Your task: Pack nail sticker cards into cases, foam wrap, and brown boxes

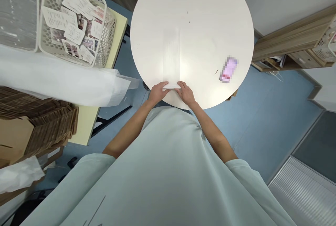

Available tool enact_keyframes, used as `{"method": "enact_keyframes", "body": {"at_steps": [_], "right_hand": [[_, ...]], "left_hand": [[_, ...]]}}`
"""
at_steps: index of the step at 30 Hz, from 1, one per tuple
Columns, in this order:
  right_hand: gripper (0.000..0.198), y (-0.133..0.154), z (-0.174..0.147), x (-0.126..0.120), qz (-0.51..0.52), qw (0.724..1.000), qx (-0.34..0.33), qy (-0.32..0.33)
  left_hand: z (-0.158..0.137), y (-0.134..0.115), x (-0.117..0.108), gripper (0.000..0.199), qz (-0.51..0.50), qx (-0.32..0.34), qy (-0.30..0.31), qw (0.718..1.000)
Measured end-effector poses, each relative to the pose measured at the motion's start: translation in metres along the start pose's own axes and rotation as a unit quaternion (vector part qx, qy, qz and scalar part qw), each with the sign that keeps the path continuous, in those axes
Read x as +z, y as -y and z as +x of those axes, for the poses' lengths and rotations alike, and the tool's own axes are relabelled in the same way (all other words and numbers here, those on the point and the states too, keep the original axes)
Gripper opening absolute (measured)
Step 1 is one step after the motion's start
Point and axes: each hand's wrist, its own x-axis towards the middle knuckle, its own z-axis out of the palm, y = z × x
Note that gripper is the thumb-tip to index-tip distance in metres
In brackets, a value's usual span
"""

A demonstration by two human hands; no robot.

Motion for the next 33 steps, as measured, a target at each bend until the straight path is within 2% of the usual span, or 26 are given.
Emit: {"method": "enact_keyframes", "body": {"at_steps": [4,6,11,13,15,17,19,22,26,30,33], "right_hand": [[0.046,0.004,0.024,-0.005,0.023,0.998,0.062,-0.019],[0.039,0.004,0.037,-0.006,0.033,0.995,0.091,-0.022],[0.026,0.004,0.064,-0.004,0.05,0.985,0.163,-0.035],[0.03,0.007,0.071,-0.004,0.038,0.984,0.169,-0.049],[0.04,0.013,0.077,-0.006,0.004,0.989,0.134,-0.062],[0.045,0.018,0.083,-0.01,-0.033,0.996,0.066,-0.057],[0.048,0.02,0.088,-0.014,-0.055,0.998,0.007,-0.026],[0.052,0.017,0.089,-0.022,-0.063,0.997,-0.025,0.03],[0.057,0.005,0.071,-0.022,-0.059,0.996,-0.052,0.043],[0.071,-0.002,0.033,-0.007,-0.062,0.993,-0.075,0.06],[0.071,-0.002,0.004,0.006,-0.066,0.992,-0.076,0.069]], "left_hand": [[0.022,-0.004,-0.008,0.032,0.007,-0.082,-0.035,0.996],[0.033,-0.006,-0.01,0.028,0.02,-0.1,-0.037,0.994],[0.05,-0.014,-0.01,0.029,0.058,-0.117,-0.039,0.991],[0.053,-0.017,-0.008,0.037,0.07,-0.118,-0.059,0.989],[0.058,-0.019,-0.007,0.058,0.086,-0.077,-0.084,0.99],[0.067,-0.02,-0.007,0.065,0.106,0.01,-0.077,0.991],[0.078,-0.02,-0.011,0.058,0.126,0.091,-0.025,0.988],[0.089,-0.017,-0.019,0.061,0.152,0.139,0.056,0.977],[0.073,-0.01,-0.022,0.07,0.154,0.163,0.064,0.972],[0.03,-0.003,-0.006,0.07,0.146,0.17,0.054,0.973],[0.0,0.002,0.006,0.075,0.142,0.18,0.064,0.971]]}}
